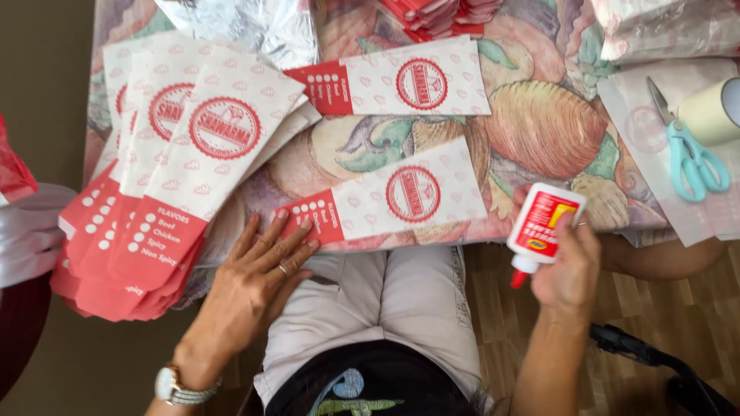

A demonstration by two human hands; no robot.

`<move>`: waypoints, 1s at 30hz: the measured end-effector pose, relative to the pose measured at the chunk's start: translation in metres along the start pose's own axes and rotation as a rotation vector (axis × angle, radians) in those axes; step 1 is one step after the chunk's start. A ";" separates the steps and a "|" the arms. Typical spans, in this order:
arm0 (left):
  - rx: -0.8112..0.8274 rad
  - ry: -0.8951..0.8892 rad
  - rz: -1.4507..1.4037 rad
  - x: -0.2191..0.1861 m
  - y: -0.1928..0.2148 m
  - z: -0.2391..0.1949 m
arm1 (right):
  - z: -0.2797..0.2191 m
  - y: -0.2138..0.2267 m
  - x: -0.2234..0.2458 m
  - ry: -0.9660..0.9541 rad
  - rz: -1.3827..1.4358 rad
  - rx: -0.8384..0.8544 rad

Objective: Applying white glue to the edges of printed paper bags and pressing them to seal the assembly.

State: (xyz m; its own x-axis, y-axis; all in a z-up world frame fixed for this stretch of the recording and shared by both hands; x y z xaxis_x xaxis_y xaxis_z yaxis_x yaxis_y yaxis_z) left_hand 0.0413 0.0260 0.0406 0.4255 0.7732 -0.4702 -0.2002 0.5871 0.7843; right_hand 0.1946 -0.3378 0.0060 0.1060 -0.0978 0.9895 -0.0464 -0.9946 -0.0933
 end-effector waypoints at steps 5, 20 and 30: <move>-0.194 0.023 0.033 -0.016 -0.022 0.037 | 0.065 0.040 0.024 0.060 -0.689 -0.141; -0.398 0.760 -0.039 0.049 0.090 0.014 | 0.105 -0.149 0.032 1.106 -1.254 0.441; -0.457 0.422 0.573 0.051 0.094 0.026 | 0.031 -0.122 0.035 1.392 -1.429 0.427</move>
State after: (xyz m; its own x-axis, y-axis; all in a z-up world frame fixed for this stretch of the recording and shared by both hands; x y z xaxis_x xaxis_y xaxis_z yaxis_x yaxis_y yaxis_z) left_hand 0.0669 0.1138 0.1006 -0.1973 0.9524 -0.2322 -0.6602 0.0460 0.7496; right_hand 0.2349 -0.2206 0.0483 -0.8377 0.4827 -0.2555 -0.4264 -0.2856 0.8583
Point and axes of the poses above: each hand's wrist, its own z-axis towards the middle knuckle, its own y-axis out of the back of the hand, x = y × z, the point moved 7 cm from there along z, towards the middle knuckle, and after that the axes turned 7 degrees about -z, right-handed, at the moved point
